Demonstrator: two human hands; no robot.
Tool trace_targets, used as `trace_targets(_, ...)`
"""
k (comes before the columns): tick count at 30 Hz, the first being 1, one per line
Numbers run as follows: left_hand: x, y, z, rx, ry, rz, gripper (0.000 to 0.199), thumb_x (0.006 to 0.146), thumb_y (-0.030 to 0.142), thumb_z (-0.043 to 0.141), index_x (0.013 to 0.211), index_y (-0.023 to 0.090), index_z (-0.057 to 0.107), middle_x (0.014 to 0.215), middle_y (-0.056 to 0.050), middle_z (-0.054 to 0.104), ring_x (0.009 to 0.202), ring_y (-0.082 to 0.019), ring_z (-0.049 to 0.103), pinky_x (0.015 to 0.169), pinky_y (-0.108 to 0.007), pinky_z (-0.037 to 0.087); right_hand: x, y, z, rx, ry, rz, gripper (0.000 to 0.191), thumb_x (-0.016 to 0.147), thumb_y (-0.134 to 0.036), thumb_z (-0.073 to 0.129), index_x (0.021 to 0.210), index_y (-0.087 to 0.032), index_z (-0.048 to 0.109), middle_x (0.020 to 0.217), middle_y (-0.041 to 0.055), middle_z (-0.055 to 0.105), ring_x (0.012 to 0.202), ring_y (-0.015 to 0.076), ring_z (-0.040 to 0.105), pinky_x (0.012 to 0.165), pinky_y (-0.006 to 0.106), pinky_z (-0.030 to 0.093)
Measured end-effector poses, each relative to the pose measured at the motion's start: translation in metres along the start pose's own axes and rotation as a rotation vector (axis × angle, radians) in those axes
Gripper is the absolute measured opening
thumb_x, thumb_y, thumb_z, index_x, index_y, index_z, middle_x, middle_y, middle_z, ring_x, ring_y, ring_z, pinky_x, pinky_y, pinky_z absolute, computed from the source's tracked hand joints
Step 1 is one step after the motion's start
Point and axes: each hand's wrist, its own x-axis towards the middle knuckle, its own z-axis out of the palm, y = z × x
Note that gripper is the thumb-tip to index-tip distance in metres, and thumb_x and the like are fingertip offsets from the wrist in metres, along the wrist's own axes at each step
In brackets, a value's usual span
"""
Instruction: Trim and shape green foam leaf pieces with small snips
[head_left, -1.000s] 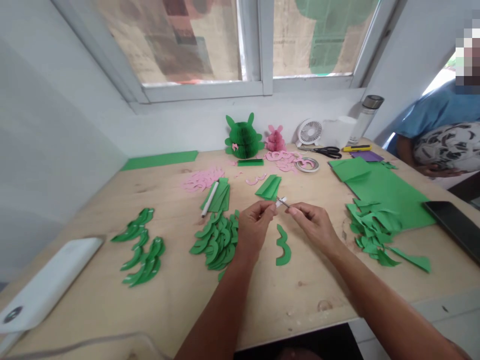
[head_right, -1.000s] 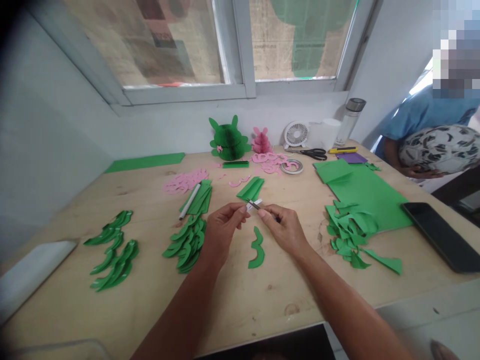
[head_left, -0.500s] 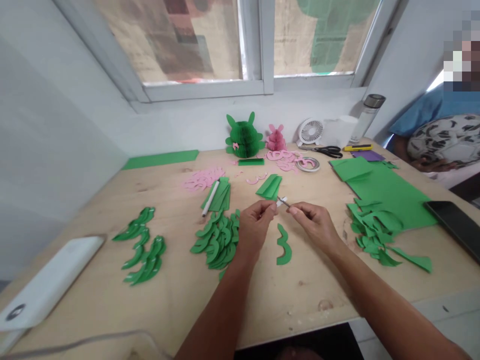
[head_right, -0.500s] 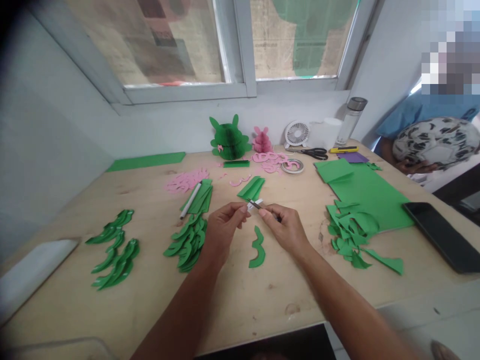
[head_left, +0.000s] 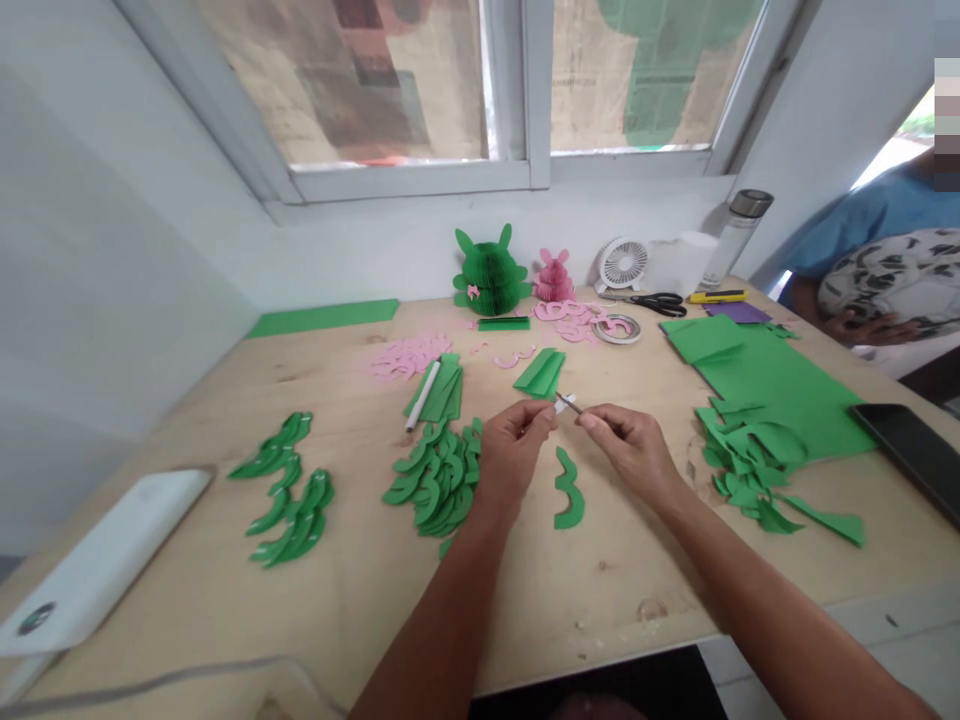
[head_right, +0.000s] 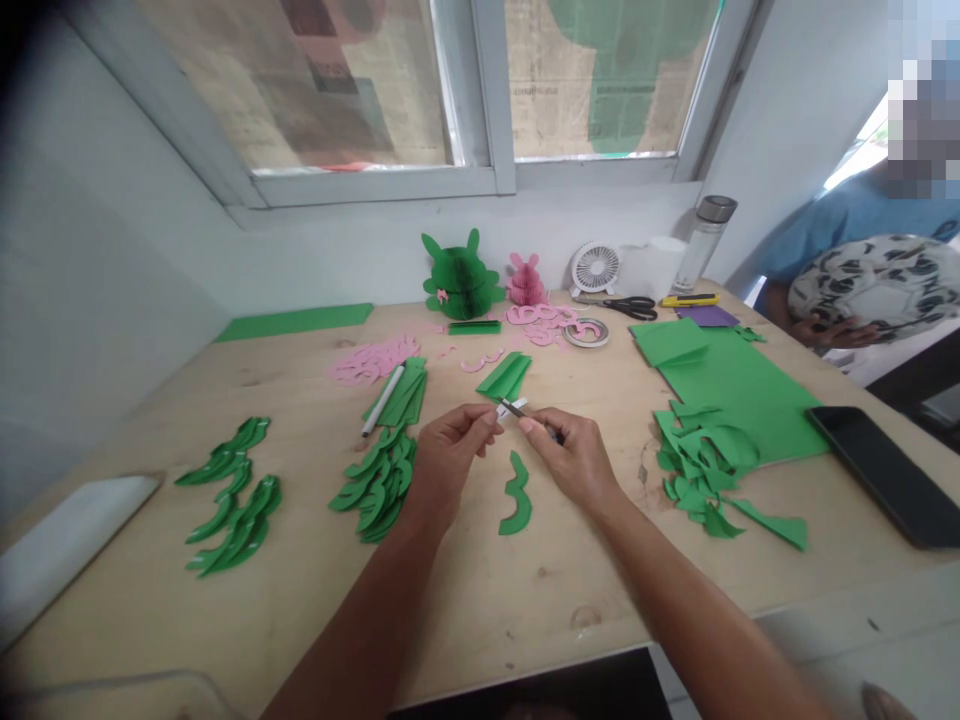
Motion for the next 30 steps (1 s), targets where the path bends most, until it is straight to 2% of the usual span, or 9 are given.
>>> trace_targets(17,0.0014,-0.0011,-0.0012,0.026,-0.014,0.015,0.015,0.068,0.030,0.062,0.069,0.016,0.067,0.057,0.001,0.059,0.051,-0.009,0.044,0.049,-0.021,0.035,-0.0002,-0.0003,-0.0009,-0.018,0.046,-0.011,0.036,0.082,-0.043,0.049,0.082,-0.013,0.069,0.061,-0.0001,0.053,0.055,0.0108,0.041,0.050,0.022,0.030)
trace_targets(30,0.0023,-0.0012,-0.0023,-0.010,-0.008,0.028,0.020,0.068,0.035,0.062,0.073,0.015,0.067,0.059,0.000,0.059,0.052,-0.009,0.044,0.048,-0.020,0.035,0.0001,-0.0020,-0.0008,-0.050,0.006,-0.027,0.034,0.081,-0.041,0.051,0.089,-0.014,0.070,0.068,0.0007,0.061,0.059,0.0120,0.049,0.052,0.022,0.034)
